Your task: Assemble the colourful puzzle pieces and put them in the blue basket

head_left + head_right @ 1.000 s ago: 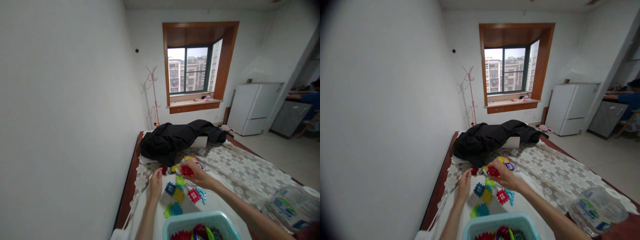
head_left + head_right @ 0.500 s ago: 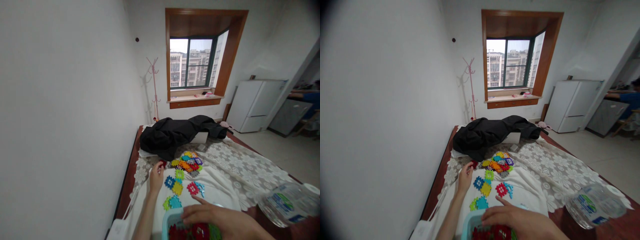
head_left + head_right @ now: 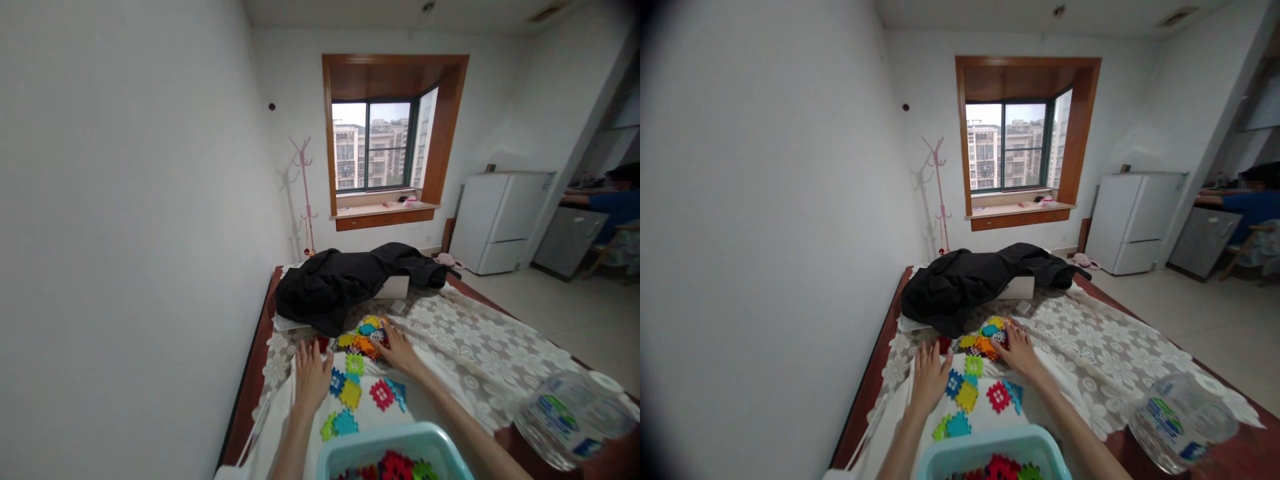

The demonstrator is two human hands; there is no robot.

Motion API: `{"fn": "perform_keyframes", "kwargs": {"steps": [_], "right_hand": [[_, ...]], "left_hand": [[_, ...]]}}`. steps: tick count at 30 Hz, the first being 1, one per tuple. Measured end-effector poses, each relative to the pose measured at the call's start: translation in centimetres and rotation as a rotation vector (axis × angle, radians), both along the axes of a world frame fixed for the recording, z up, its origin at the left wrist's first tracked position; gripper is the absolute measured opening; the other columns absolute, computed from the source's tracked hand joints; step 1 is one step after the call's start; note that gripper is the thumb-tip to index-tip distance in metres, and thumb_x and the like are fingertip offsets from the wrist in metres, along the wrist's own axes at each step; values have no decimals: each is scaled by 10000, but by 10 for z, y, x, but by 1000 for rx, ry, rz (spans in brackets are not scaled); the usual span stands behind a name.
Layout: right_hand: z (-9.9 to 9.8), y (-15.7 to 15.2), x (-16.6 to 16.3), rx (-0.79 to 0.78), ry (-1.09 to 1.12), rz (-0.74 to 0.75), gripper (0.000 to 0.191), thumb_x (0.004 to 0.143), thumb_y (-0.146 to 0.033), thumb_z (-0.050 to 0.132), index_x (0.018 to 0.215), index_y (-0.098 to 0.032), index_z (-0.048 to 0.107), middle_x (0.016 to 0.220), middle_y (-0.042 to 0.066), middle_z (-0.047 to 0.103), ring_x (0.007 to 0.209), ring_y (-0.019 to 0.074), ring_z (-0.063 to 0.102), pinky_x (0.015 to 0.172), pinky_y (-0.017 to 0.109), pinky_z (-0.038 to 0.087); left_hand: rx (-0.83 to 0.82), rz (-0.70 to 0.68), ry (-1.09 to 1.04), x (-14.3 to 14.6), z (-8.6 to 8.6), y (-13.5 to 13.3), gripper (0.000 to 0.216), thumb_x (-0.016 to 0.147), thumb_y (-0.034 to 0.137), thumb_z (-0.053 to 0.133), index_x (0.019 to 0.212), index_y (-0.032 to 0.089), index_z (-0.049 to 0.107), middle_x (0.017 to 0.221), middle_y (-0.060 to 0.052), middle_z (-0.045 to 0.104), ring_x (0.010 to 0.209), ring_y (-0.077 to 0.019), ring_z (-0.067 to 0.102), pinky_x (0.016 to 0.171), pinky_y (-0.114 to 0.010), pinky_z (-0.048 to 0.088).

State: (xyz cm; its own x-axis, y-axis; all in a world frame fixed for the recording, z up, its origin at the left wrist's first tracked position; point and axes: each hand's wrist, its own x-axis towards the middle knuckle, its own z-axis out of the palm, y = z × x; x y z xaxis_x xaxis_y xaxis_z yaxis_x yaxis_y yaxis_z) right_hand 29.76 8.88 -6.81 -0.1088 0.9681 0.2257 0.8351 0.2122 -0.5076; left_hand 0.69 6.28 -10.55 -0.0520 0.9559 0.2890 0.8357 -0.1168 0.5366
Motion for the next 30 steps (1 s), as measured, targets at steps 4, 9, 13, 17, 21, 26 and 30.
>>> {"fn": "perform_keyframes", "kwargs": {"steps": [4, 9, 13, 17, 21, 26, 30], "right_hand": [[-43, 9, 0, 16, -23, 23, 689, 1010, -560, 544, 1587, -185, 508, 1657, 194, 471, 1547, 407, 421, 1286, 581, 334], [-57, 14, 7, 17, 43, 172, 717, 1010, -558, 563, 1594, -147, 500, 1632, 192, 506, 1542, 394, 428, 1281, 578, 348], [-51, 10, 11, 76, 116, 324, 700, 984, -555, 634, 1549, -152, 547, 1582, 192, 559, 1477, 376, 510, 1258, 570, 387], [-41, 1, 11, 179, 216, 428, 605, 953, -482, 695, 1479, -194, 615, 1540, 176, 594, 1453, 362, 526, 1254, 564, 390], [-37, -4, 6, 244, 477, 436, 517, 969, -529, 670, 1404, -251, 657, 1531, 140, 602, 1442, 339, 542, 1243, 537, 406], [-48, 3, 1, 203, 685, 178, 561, 1058, -625, 402, 1431, -253, 594, 1454, 138, 665, 1360, 329, 613, 1178, 546, 468], [-60, 7, -2, 147, 599, 58, 666, 973, -664, 566, 1459, -209, 585, 1530, 196, 594, 1466, 414, 496, 1261, 674, 278]], "left_hand": [[-27, -52, 45, 0, 3, 0, 715, 988, 581, 517, 1467, 58, 611, 1528, -272, 600, 1529, -466, 445, 1314, -655, 168], [-23, -109, 27, 2, 6, 0, 604, 982, 539, 563, 1425, 138, 647, 1468, -221, 673, 1443, -409, 570, 1321, -637, 156], [-11, -130, -70, 4, 6, 2, 551, 968, 484, 615, 1406, 150, 645, 1468, -210, 671, 1421, -377, 589, 1329, -638, 114], [9, -187, -246, 13, 7, 4, 467, 1007, 436, 572, 1413, 211, 624, 1500, -155, 651, 1386, -300, 622, 1256, -523, 387], [33, -274, -372, 29, 11, 0, 454, 1058, 446, 487, 1426, 203, 598, 1449, -147, 687, 1237, -242, 718, 1068, -386, 571], [74, -210, -303, 33, 10, -9, 409, 1048, 408, 493, 1370, 206, 644, 1446, -144, 689, 1367, -286, 630, 1174, -469, 490], [30, -122, -147, 30, 1, -15, 505, 1027, 430, 520, 1431, 144, 617, 1550, -204, 603, 1554, -387, 418, 1314, -624, 202]]}}
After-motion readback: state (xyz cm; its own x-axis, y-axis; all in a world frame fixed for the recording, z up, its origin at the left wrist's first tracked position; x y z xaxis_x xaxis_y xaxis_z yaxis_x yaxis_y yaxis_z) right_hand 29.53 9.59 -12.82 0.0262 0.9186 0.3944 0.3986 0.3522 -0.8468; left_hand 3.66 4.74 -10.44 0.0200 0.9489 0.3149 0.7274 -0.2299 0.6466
